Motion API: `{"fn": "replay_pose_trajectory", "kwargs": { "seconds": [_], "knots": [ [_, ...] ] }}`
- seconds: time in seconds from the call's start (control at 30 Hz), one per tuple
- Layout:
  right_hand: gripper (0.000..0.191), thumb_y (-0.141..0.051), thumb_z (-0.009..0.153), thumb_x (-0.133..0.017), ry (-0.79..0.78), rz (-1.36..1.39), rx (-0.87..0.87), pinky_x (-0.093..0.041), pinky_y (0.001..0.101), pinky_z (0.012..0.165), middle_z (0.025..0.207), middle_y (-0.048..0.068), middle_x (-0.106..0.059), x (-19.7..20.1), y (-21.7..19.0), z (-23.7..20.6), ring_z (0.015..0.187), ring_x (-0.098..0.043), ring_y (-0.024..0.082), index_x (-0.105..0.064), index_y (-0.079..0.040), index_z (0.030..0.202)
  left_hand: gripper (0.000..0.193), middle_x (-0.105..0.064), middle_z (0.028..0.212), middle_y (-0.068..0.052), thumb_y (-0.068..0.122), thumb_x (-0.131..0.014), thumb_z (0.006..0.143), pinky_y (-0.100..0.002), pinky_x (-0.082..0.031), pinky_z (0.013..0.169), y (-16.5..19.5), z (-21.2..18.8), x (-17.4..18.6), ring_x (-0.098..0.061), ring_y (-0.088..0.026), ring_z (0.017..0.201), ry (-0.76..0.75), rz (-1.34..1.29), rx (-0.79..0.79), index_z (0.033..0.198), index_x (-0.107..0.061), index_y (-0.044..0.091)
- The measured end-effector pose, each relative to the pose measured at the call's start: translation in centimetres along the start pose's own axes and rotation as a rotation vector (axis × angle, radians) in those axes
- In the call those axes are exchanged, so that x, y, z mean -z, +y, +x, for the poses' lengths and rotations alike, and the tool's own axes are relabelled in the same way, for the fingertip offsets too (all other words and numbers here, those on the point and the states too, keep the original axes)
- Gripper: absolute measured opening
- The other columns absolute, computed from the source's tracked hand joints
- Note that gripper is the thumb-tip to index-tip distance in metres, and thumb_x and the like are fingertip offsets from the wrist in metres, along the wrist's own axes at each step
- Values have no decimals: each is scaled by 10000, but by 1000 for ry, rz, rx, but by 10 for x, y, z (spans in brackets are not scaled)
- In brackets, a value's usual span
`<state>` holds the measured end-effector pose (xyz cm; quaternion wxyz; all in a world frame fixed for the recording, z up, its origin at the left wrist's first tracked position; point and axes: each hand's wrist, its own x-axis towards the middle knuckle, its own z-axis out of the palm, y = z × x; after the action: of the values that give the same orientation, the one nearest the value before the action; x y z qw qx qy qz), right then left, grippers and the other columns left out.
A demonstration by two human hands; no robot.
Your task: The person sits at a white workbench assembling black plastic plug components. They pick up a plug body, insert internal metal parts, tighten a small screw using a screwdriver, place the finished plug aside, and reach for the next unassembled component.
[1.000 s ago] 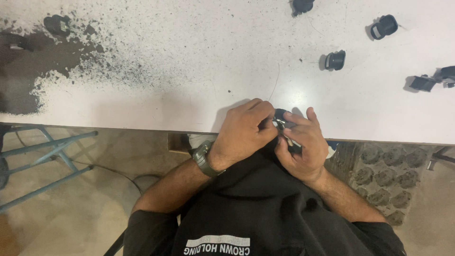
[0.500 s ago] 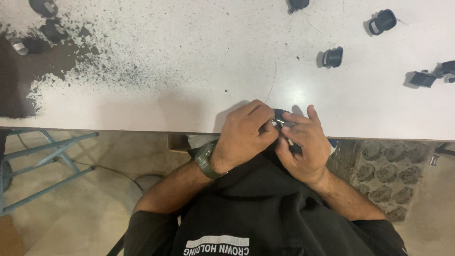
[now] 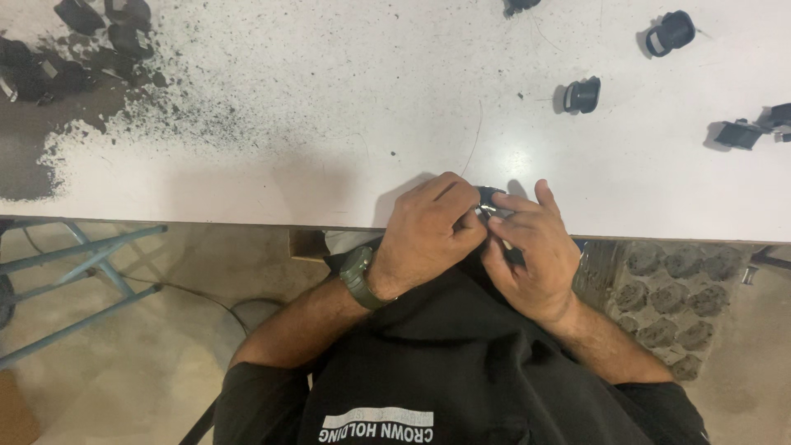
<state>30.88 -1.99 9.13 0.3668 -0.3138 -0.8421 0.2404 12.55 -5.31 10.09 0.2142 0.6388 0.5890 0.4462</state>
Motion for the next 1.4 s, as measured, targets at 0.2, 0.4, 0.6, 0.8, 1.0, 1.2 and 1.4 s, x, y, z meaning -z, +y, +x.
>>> {"fn": "replay_pose_trajectory", "kwargs": {
  "seconds": [0.2,0.4,0.6,0.8,1.0,1.2,1.4],
  "knots": [
    [305,84,822,-766,-23,-57,5,-389,572,1230,996,103,-708,11,1,3,1171,-709,307,-634,-48,1063,110,-632,872,-96,30,-680,842,-424,-523,716,14,10,6,-628,-315,792,-59,-11,20,925,-610,47],
    [222,74,949,-672,181,-126,-41,-392,587,1228,1077,140,-678,41,29,13,1240,-687,348,-580,-5,1135,168,-644,1013,-89,83,-679,904,-428,-523,727,7,64,27,-641,-269,832,-201,209,-62,1063,-626,70],
    [248,102,854,-639,187,-69,31,-458,586,1190,1008,125,-619,49,45,12,1184,-668,347,-607,-41,1053,370,-605,1135,-115,165,-699,913,-407,-555,777,-34,177,4,-659,-290,937,-15,402,-315,1268,-612,107],
    [273,38,745,-693,67,-117,28,-442,583,1140,975,112,-602,69,53,12,1167,-636,346,-689,-81,990,236,-660,1015,-83,280,-716,987,-390,-559,717,-43,217,-38,-675,-249,843,-171,366,-100,1173,-697,135],
    [345,-142,824,-793,60,-190,-80,-307,620,1195,1118,121,-597,71,52,15,1254,-545,339,-702,-58,1145,264,-745,915,-40,304,-673,969,-306,-578,665,-15,164,-12,-712,-162,755,-675,-74,182,1126,-680,92],
    [474,-322,816,-882,-71,-247,-63,-253,622,1223,1133,79,-590,69,42,12,1293,-520,297,-707,-92,1192,314,-730,808,-75,322,-694,965,-319,-538,609,21,122,-15,-703,-178,703,-875,-205,143,1055,-606,35],
    [375,-351,826,-880,-78,-283,-116,-238,641,1222,1069,65,-596,62,38,14,1230,-543,278,-718,-103,1055,228,-743,1001,-54,222,-600,1021,-340,-548,756,28,103,2,-721,-206,857,-622,-37,8,1209,-672,115]
  ]
}}
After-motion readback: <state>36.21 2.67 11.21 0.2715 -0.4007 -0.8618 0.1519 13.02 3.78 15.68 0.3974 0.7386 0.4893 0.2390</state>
